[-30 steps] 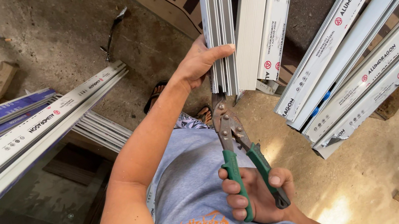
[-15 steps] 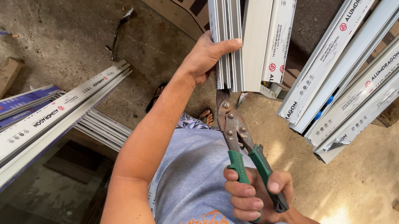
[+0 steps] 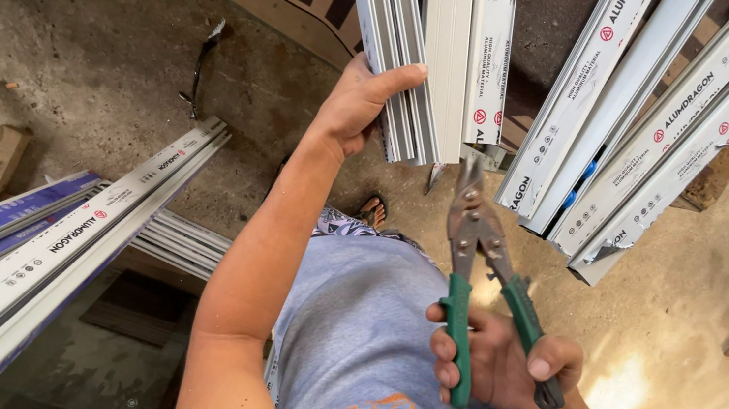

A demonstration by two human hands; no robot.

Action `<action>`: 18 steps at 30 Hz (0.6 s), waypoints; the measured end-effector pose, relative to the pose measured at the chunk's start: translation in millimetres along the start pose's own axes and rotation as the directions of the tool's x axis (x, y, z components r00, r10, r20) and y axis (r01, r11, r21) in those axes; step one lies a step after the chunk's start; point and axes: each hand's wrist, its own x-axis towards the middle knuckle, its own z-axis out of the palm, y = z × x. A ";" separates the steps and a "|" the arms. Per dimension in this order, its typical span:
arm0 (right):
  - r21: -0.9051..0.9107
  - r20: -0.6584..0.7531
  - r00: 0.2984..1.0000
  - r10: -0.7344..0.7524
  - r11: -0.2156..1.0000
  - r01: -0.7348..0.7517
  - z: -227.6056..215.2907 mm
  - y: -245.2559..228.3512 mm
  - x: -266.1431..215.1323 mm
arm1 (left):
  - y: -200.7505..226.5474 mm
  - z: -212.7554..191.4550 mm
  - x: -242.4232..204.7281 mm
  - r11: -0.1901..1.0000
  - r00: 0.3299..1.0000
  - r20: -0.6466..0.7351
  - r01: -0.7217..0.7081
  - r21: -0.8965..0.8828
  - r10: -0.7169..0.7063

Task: The person uses tin snips to cut a stack of aluminum profiles on a workbench. They then insert a blue plastic strip into the cut profiles and stack them with other profiles.

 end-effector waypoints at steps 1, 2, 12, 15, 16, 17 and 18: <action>-0.054 -0.008 1.000 -0.030 0.998 0.030 -1.3 -2.4 -0.5 | 2.6 0.1 -1.0 1.000 1.000 0.000 0.003 -0.003 -0.003; -0.120 -0.029 0.998 -0.061 0.991 0.057 -2.9 -4.9 0.1 | 5.2 0.4 -2.0 1.000 1.000 0.000 0.005 -0.006 -0.005; -0.928 -0.287 0.747 -0.600 0.367 -0.062 -29.4 -83.7 28.3 | 20.3 -0.9 -10.0 1.000 1.000 -0.011 0.029 -0.013 -0.029; -0.900 -0.345 0.501 -0.794 0.129 -0.416 -39.4 -133.6 42.0 | 20.8 -1.8 -11.9 0.999 0.999 -0.015 0.033 -0.009 -0.033; -0.909 -0.121 0.501 -0.857 -0.107 -0.403 -42.9 -156.0 50.3 | 20.7 -0.8 -13.0 0.999 0.999 -0.018 0.033 -0.005 -0.033; -0.856 0.116 0.493 -0.862 -0.338 -0.391 -47.9 -175.5 62.3 | 22.4 1.1 -11.4 1.000 0.999 -0.014 0.031 0.005 -0.031; -0.805 0.111 0.460 -0.881 -0.351 -0.479 -53.3 -190.3 74.8 | 24.3 2.9 -11.2 0.999 0.999 -0.011 0.044 -0.006 -0.044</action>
